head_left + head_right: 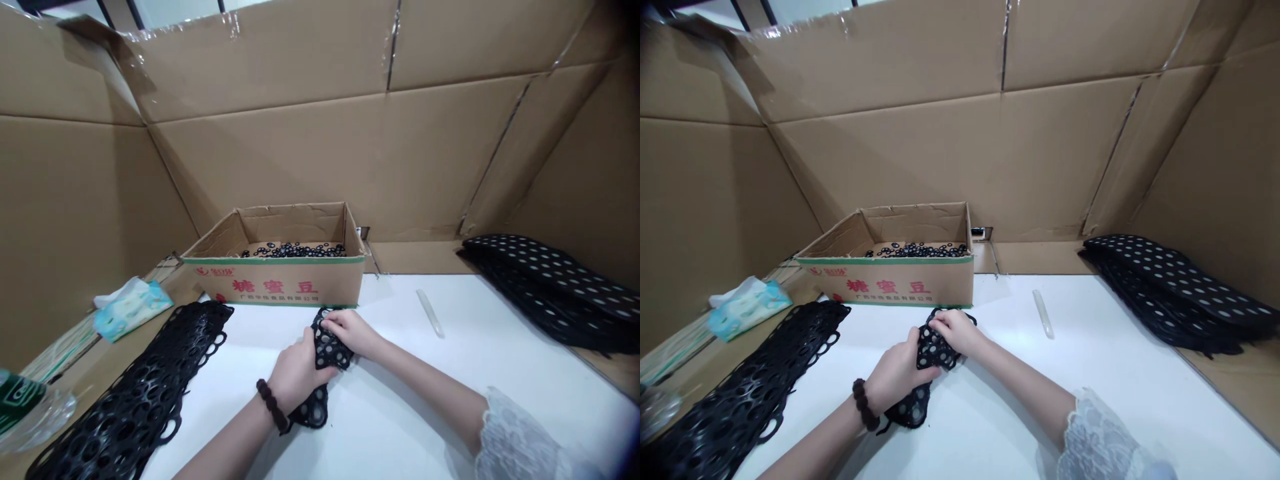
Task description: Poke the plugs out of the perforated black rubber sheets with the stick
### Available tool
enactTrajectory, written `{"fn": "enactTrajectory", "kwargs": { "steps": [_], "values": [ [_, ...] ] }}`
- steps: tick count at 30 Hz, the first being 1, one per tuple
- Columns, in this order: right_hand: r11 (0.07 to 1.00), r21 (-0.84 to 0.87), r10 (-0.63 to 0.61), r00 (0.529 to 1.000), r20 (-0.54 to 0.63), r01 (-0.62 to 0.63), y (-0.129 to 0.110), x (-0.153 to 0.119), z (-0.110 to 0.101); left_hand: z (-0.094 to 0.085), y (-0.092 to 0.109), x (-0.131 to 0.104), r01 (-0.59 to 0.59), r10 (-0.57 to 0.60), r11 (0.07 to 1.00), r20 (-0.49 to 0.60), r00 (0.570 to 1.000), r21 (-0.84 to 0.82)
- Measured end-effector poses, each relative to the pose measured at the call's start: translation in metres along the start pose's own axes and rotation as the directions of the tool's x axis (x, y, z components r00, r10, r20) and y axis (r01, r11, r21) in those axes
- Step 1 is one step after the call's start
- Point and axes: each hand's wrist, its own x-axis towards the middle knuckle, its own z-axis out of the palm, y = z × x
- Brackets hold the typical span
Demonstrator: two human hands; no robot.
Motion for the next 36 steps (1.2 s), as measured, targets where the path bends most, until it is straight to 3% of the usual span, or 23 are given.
{"fn": "enactTrajectory", "kwargs": {
  "steps": [8, 13, 17, 22, 24, 28, 32, 36],
  "values": [
    [0.945, -0.327, 0.003, 0.999, 0.051, 0.013, -0.011, -0.015, -0.004, 0.001, -0.003, -0.001, -0.080, 0.081, 0.997, -0.019, 0.997, 0.023],
    [0.930, -0.369, 0.033, 0.994, 0.108, 0.010, -0.016, -0.023, 0.002, -0.001, -0.004, -0.002, -0.123, 0.124, 0.992, -0.049, 0.991, 0.017],
    [0.968, -0.249, -0.017, 0.999, 0.048, 0.029, -0.018, -0.023, -0.001, -0.003, -0.004, 0.000, -0.126, 0.105, 0.980, -0.139, 0.985, -0.153],
    [0.985, 0.171, 0.041, 0.982, -0.185, -0.009, -0.017, -0.016, -0.005, -0.003, 0.005, -0.002, -0.198, 0.088, 0.893, -0.274, 0.958, -0.404],
    [0.944, 0.325, 0.153, 0.954, -0.259, -0.063, -0.014, -0.012, -0.007, -0.001, 0.009, -0.006, -0.204, 0.057, 0.871, -0.320, 0.946, -0.448],
    [0.840, 0.518, 0.400, 0.828, -0.392, -0.161, -0.007, -0.012, -0.022, 0.002, 0.006, -0.009, -0.183, -0.011, 0.857, -0.372, 0.928, -0.482],
    [0.874, 0.480, 0.339, 0.796, -0.501, -0.070, -0.014, -0.022, -0.054, 0.000, -0.007, 0.000, -0.153, -0.125, 0.824, -0.438, 0.890, -0.546],
    [0.917, 0.397, 0.273, 0.668, -0.692, 0.036, -0.033, -0.019, -0.095, 0.000, -0.008, 0.006, -0.175, -0.119, 0.780, -0.417, 0.901, -0.601]
  ]
}}
